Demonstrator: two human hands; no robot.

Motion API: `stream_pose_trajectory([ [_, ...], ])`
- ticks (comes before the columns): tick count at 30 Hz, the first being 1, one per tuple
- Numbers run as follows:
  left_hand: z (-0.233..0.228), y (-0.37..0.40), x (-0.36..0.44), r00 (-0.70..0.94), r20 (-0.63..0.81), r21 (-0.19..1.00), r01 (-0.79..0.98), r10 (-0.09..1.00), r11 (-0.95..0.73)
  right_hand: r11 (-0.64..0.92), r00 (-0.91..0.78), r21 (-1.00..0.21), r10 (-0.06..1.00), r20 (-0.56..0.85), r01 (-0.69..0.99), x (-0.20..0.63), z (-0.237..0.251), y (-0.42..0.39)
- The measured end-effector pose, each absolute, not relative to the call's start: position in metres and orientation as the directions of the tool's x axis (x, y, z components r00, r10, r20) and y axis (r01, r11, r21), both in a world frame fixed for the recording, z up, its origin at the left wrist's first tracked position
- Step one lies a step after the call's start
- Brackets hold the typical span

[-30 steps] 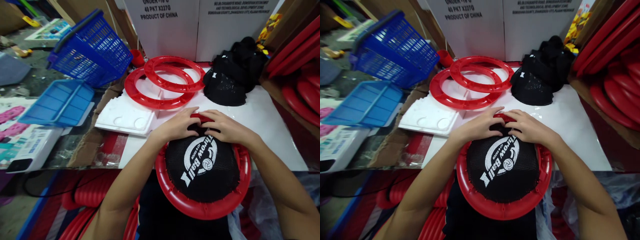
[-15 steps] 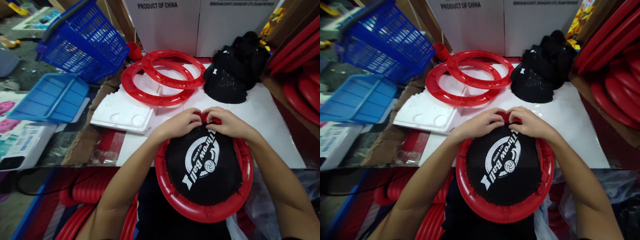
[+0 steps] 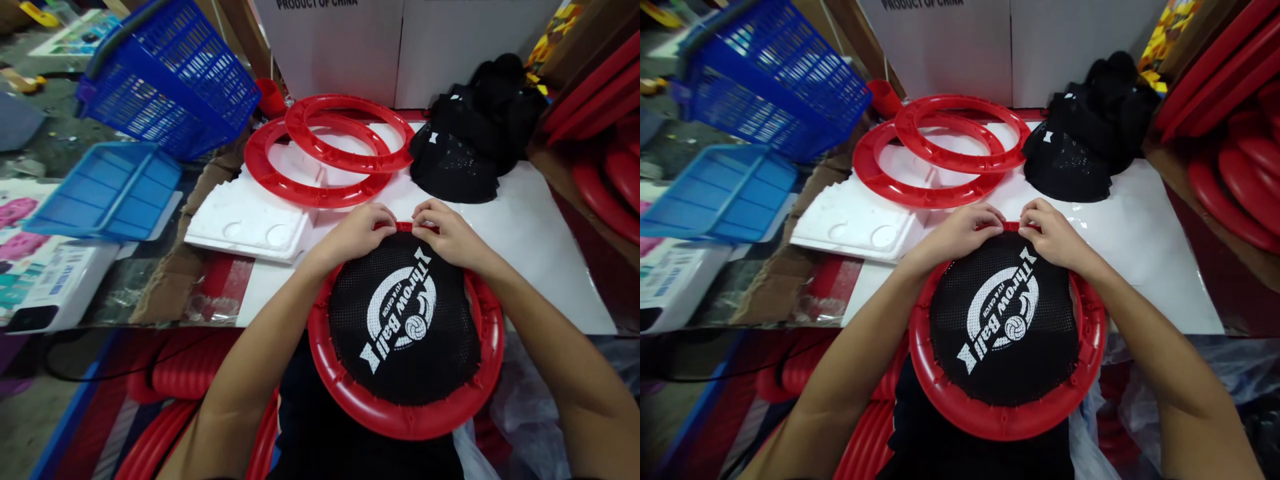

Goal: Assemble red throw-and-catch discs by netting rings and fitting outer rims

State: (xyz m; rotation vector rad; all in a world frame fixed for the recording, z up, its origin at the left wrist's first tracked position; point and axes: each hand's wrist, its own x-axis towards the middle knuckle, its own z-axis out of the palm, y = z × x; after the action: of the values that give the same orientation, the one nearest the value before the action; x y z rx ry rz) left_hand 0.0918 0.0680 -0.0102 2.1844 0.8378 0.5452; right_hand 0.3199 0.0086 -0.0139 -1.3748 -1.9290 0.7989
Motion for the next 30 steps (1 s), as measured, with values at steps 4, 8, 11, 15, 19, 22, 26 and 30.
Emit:
stream_pose_trajectory([
  [4, -0.01, 0.072, 0.089, 0.725, 0.067, 0.711, 0.447, 0.685, -0.543, 0.229, -0.185, -0.742, 0.972, 0.143, 0.63, 0.32, -0.019, 0.015],
  [8, -0.012, 0.076, 0.089, 0.721, 0.006, 0.716, 0.481, 0.693, -0.506, 0.225, -0.218, -0.755, 0.97, 0.111, 0.616, 0.325, -0.02, 0.02],
  [11, -0.016, 0.077, 0.092, 0.69, 0.005, 0.743, 0.481, 0.724, -0.464, 0.265, -0.323, -0.802, 0.942, 0.095, 0.535, 0.329, -0.015, 0.018],
  [15, -0.022, 0.075, 0.095, 0.659, 0.042, 0.765, 0.463, 0.751, -0.448, 0.285, -0.381, -0.797, 0.922, 0.075, 0.533, 0.333, -0.008, 0.014],
  [19, -0.023, 0.073, 0.095, 0.663, 0.031, 0.77, 0.461, 0.748, -0.441, 0.234, -0.355, -0.846, 0.933, 0.057, 0.48, 0.334, -0.009, 0.013],
  [22, -0.02, 0.071, 0.094, 0.668, 0.035, 0.764, 0.462, 0.744, -0.45, 0.287, -0.39, -0.804, 0.918, 0.075, 0.521, 0.332, -0.007, 0.012],
  [26, -0.013, 0.067, 0.095, 0.694, 0.08, 0.738, 0.442, 0.716, -0.51, 0.345, -0.43, -0.776, 0.897, 0.107, 0.528, 0.332, -0.004, 0.01],
  [30, -0.013, 0.063, 0.095, 0.789, 0.181, 0.7, 0.317, 0.588, -0.64, 0.288, -0.374, -0.828, 0.922, 0.103, 0.481, 0.33, -0.012, 0.011],
])
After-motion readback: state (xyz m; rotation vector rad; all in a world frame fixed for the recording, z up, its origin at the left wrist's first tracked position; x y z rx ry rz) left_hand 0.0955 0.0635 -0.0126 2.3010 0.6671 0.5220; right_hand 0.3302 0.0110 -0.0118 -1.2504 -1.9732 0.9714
